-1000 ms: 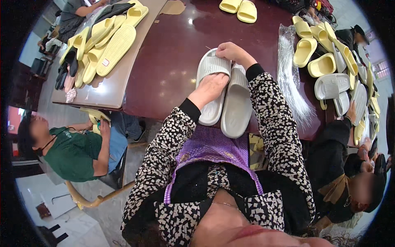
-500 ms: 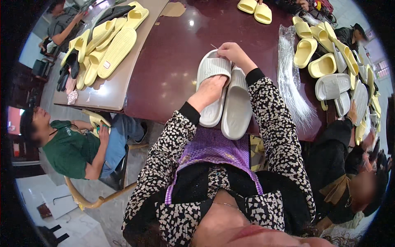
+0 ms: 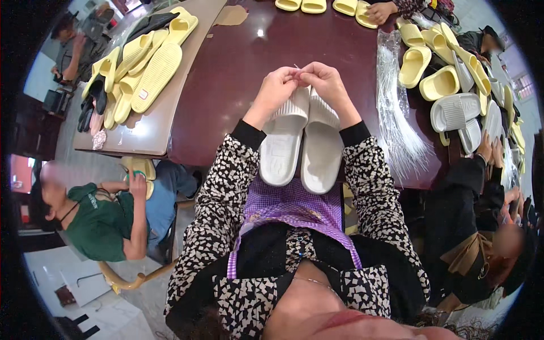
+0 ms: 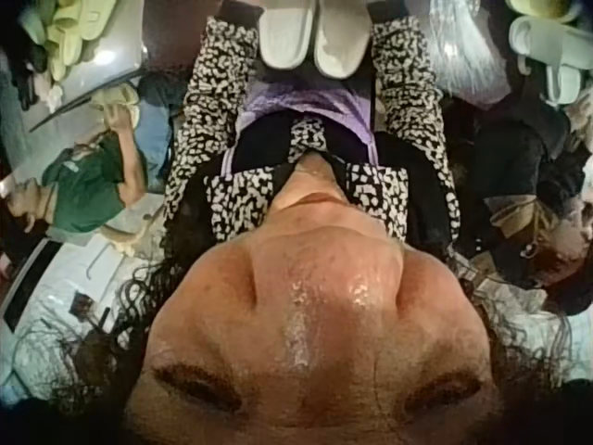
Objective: The person pairs slides together by threading plastic fastener ties through each pair of slippers and securing them by hand.
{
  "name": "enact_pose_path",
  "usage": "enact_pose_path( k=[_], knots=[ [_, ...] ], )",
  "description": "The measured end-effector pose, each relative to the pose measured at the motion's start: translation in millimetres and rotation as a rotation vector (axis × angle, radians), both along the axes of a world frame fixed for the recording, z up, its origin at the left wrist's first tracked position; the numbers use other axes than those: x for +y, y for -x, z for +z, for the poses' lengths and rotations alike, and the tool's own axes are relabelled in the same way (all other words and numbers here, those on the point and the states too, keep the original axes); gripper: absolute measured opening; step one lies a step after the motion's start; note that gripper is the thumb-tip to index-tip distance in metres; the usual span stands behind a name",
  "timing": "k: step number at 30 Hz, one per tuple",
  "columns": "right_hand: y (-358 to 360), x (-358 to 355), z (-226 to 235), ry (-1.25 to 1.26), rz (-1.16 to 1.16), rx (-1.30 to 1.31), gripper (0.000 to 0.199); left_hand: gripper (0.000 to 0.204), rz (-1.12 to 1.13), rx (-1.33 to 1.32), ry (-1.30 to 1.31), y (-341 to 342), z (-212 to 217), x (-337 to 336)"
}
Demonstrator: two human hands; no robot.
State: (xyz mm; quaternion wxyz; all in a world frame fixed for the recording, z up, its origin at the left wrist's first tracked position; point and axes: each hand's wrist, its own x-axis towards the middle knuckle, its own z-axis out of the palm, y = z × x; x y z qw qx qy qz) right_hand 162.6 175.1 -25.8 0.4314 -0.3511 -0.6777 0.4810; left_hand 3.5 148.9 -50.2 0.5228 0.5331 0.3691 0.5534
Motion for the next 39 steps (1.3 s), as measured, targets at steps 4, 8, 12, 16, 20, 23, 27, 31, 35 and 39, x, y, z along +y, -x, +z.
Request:
enact_pose_path(
  k=[4,8,12,16,20,23,27,31,35,39],
  knots=[
    [-8.1,-9.6,-7.7,0.032,-0.065,0.015,0.009,0.017,0.116,0.283,0.051,-9.4,-5.9,-4.2],
    [-10.3,-22.6,-3.8,0.11,-0.182,0.016,0.011,0.018,0.213,0.512,0.055,-9.0,-9.9,-8.3],
    [-12.2,-33.2,-7.7,0.117,-0.266,-0.023,0.012,0.016,0.246,0.406,0.057,-10.9,-12.0,-8.2],
    [-11.3,-37.8,-9.4,0.102,-0.294,0.025,0.013,0.015,0.19,0.146,0.113,-13.9,-11.9,-9.5],
    [-10.9,-41.4,-7.0,0.089,-0.312,0.065,0.013,0.013,0.173,0.067,0.148,-16.9,-6.2,-12.0],
    [-9.4,-45.4,-3.5,0.077,-0.319,0.062,0.013,0.013,0.167,0.038,0.152,-17.8,-2.3,-14.7],
    [-9.9,-46.5,-5.1,0.053,-0.329,0.037,0.012,0.011,0.143,-0.044,0.179,-17.7,-1.1,-15.7],
    [-11.7,-44.8,-11.9,0.034,-0.33,0.003,0.012,0.01,0.126,-0.102,0.18,-18.0,-2.0,-16.3],
    [-13.3,-44.5,-14.5,0.008,-0.333,-0.039,0.011,0.009,0.127,-0.112,0.163,-19.2,-0.8,-17.5],
    [-12.8,-45.4,-14.1,-0.035,-0.35,-0.075,0.012,0.008,0.155,-0.1,0.147,-20.4,-0.3,-18.2]
  ],
)
